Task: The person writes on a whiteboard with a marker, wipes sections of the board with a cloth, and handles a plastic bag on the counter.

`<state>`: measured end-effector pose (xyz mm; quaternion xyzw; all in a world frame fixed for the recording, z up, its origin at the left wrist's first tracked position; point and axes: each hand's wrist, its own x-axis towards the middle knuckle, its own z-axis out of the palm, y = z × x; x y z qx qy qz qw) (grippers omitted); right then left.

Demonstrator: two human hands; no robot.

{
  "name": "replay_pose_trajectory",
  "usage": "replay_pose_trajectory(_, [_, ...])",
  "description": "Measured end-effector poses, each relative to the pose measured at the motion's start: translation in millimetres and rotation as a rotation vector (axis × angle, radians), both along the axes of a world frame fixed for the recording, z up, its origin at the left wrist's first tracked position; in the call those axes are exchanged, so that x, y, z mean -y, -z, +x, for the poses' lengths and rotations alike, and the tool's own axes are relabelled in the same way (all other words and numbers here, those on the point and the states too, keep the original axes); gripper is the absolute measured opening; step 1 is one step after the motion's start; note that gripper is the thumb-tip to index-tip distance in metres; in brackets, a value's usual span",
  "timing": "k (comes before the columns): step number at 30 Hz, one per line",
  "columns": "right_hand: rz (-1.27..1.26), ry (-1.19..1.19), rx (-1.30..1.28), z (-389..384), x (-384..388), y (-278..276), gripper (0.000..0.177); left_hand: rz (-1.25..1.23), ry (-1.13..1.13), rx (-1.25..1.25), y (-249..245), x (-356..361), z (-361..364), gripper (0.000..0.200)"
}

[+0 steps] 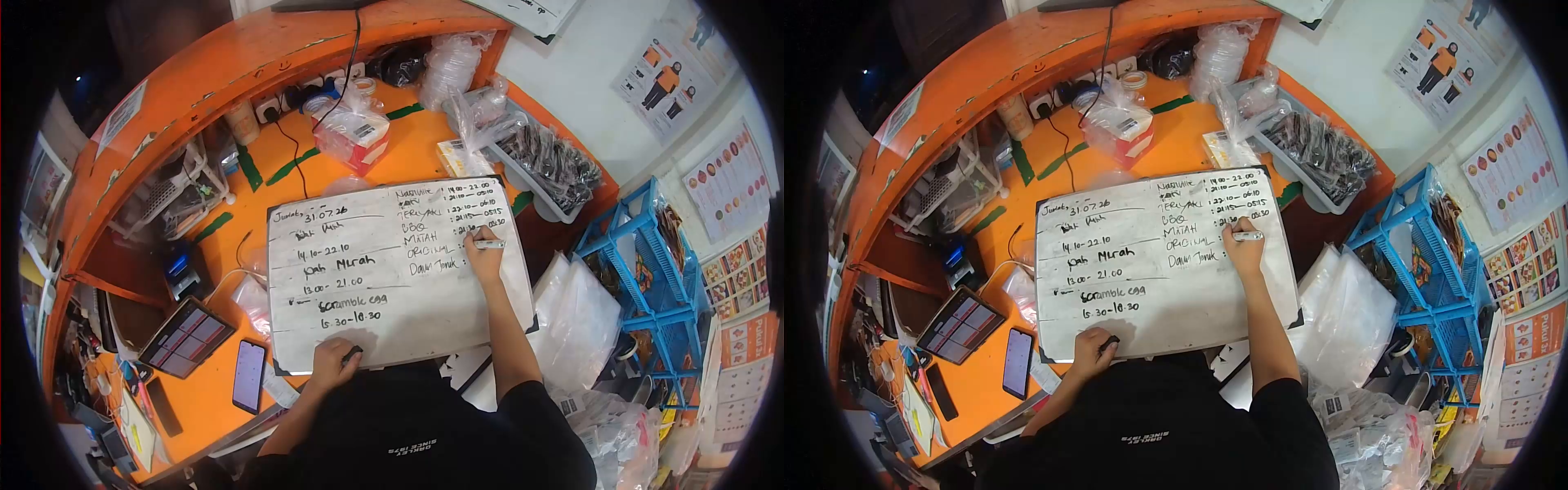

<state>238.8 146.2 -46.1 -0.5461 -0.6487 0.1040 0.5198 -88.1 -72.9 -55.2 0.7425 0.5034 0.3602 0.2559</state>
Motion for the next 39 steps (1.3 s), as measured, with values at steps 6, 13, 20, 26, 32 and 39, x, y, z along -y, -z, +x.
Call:
replay_pose_trajectory(6, [0.074,0.098,-0.081,5,-3,0,0.027,-0.011,-0.013,-0.017,-2,1,0,0.015])
replay_pose_trajectory(13, [0.011,0.071,-0.025,4,0,-3,0.025,0.001,-0.017,-0.007,0,-1,1,0.017])
replay_pose_trajectory(20, [0.028,0.104,0.02,9,-1,3,0.025,0.028,-0.015,0.0,0,-1,2,0.017])
replay_pose_trajectory(26, [0.032,0.154,-0.032,7,0,0,0.025,0.048,-0.015,0.009,0,-2,2,0.017])
replay_pose_trajectory(32, [0.04,0.171,-0.019,12,-2,2,0.026,0.017,-0.005,-0.015,-2,-1,1,0.016])
replay_pose_trajectory(39, [0.069,0.106,-0.073,21,-9,5,0.028,0.005,-0.072,0.114,-2,-10,10,0.015])
